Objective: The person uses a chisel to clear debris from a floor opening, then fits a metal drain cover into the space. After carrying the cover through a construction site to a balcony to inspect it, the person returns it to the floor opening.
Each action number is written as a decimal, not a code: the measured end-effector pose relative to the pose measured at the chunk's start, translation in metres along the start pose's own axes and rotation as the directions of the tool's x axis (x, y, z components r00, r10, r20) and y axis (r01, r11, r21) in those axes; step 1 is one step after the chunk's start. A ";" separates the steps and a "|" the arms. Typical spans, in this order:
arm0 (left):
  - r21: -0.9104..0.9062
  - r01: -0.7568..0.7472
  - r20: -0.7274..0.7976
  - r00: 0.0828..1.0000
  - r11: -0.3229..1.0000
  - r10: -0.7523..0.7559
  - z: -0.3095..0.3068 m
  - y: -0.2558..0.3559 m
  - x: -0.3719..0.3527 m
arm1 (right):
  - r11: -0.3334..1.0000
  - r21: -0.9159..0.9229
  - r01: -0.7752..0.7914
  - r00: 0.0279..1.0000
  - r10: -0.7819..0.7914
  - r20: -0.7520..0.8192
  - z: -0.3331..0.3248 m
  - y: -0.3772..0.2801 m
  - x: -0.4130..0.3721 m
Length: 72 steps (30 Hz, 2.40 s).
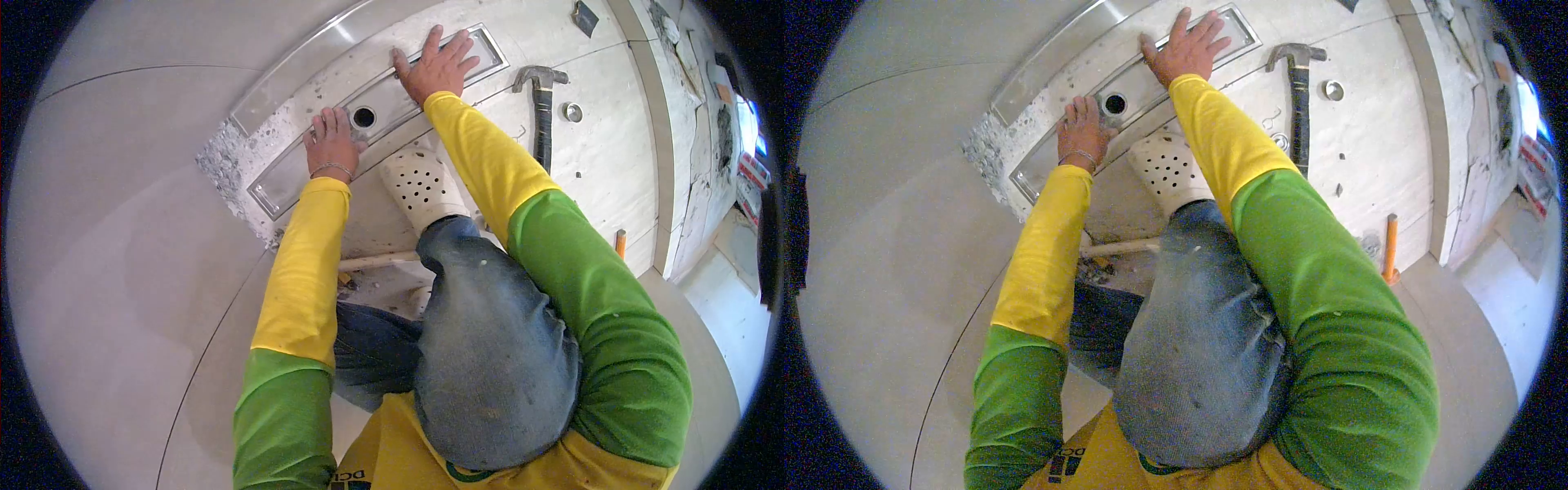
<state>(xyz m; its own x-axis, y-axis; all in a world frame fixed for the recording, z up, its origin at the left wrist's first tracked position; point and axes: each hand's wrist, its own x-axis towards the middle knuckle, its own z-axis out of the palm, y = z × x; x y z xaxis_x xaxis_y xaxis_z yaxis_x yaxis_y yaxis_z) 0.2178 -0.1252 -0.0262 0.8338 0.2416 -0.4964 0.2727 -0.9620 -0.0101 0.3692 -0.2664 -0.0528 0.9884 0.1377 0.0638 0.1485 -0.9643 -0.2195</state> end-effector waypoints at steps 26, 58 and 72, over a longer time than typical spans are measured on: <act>-0.017 0.012 -0.006 1.000 1.000 -0.012 0.010 0.000 0.002 | 0.918 -0.129 0.374 0.910 -0.337 0.243 -0.010 0.039 -0.020; -0.076 0.066 0.050 0.997 0.995 -0.062 0.000 0.000 -0.004 | 0.903 0.020 0.430 0.862 -0.417 0.290 -0.017 0.045 -0.027; -0.178 0.017 0.048 0.999 0.984 -0.009 0.005 -0.008 -0.001 | 0.855 0.361 0.371 0.927 -0.366 -0.086 -0.042 0.083 -0.050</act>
<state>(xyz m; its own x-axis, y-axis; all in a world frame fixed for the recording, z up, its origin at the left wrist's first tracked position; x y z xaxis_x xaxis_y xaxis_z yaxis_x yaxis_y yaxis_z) 0.2125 -0.1183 -0.0305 0.8074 0.2434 -0.5374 0.3681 -0.9197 0.1364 0.3304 -0.3631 -0.0333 0.8589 0.4611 0.2230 0.5053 -0.6918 -0.5158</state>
